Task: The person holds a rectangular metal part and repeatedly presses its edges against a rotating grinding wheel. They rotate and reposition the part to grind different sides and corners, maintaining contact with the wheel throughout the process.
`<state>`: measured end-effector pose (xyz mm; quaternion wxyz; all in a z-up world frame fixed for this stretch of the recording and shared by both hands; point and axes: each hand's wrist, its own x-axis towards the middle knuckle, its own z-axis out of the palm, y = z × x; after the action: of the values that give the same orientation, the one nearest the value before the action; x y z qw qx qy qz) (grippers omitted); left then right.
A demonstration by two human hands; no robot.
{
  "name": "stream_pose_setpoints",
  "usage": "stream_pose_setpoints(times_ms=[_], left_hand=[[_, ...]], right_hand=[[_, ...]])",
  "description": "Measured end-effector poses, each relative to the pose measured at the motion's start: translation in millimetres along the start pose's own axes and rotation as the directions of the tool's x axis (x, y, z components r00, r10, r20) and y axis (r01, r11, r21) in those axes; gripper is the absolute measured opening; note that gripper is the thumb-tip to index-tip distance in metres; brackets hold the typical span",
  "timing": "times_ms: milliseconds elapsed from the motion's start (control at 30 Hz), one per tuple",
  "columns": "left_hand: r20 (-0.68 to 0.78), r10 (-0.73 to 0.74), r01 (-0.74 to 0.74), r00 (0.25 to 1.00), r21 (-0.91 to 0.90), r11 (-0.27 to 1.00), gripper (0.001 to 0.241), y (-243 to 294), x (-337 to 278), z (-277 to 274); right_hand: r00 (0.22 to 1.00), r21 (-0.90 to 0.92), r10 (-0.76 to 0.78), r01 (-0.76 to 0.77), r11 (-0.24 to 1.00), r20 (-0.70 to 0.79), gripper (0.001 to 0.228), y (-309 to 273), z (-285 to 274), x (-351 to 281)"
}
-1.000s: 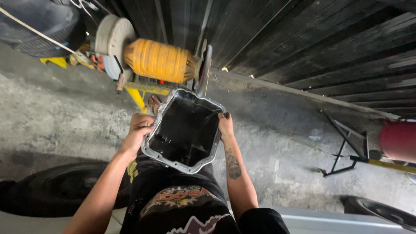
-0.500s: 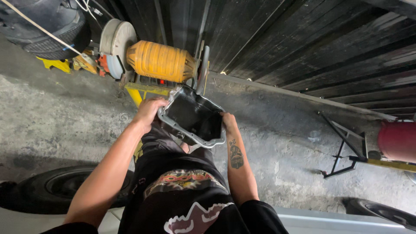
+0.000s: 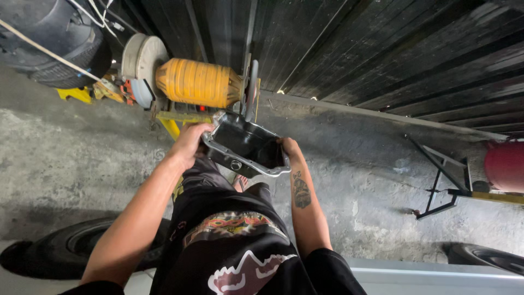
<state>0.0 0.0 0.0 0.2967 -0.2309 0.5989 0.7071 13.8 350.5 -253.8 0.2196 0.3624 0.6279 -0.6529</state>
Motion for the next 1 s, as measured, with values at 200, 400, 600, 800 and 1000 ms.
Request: stream_pose_setpoints(times_ms=[200,400,600,800,1000], left_hand=[[0.044,0.031,-0.025,0.999,-0.127,0.992,0.014,-6.0,1.7,2.7],[0.079,-0.042,0.056,0.996,-0.192,0.980,0.015,-14.5,4.6,8.8],[0.063,0.009,0.001,0.998,-0.159,0.987,0.014,-6.2,6.7,-0.1],[0.116,0.012,0.008,0.993,-0.172,0.985,0.016,-10.1,9.6,15.9],[0.057,0.063,-0.058,0.996,-0.098,0.994,0.018,-1.5,6.9,9.4]], right_hand=[[0.997,-0.250,0.060,-0.044,0.967,0.055,0.028,-28.8,-11.7,18.0],[0.993,-0.064,0.114,-0.113,0.991,0.008,0.023,-30.3,-24.6,8.0],[0.964,0.142,0.192,-0.220,0.965,0.184,0.022,-29.2,-8.3,16.7],[0.982,0.089,0.155,-0.165,0.982,0.111,0.022,-28.2,-27.1,7.6],[0.985,0.034,0.148,-0.152,0.988,0.089,0.024,-26.6,-20.8,5.8]])
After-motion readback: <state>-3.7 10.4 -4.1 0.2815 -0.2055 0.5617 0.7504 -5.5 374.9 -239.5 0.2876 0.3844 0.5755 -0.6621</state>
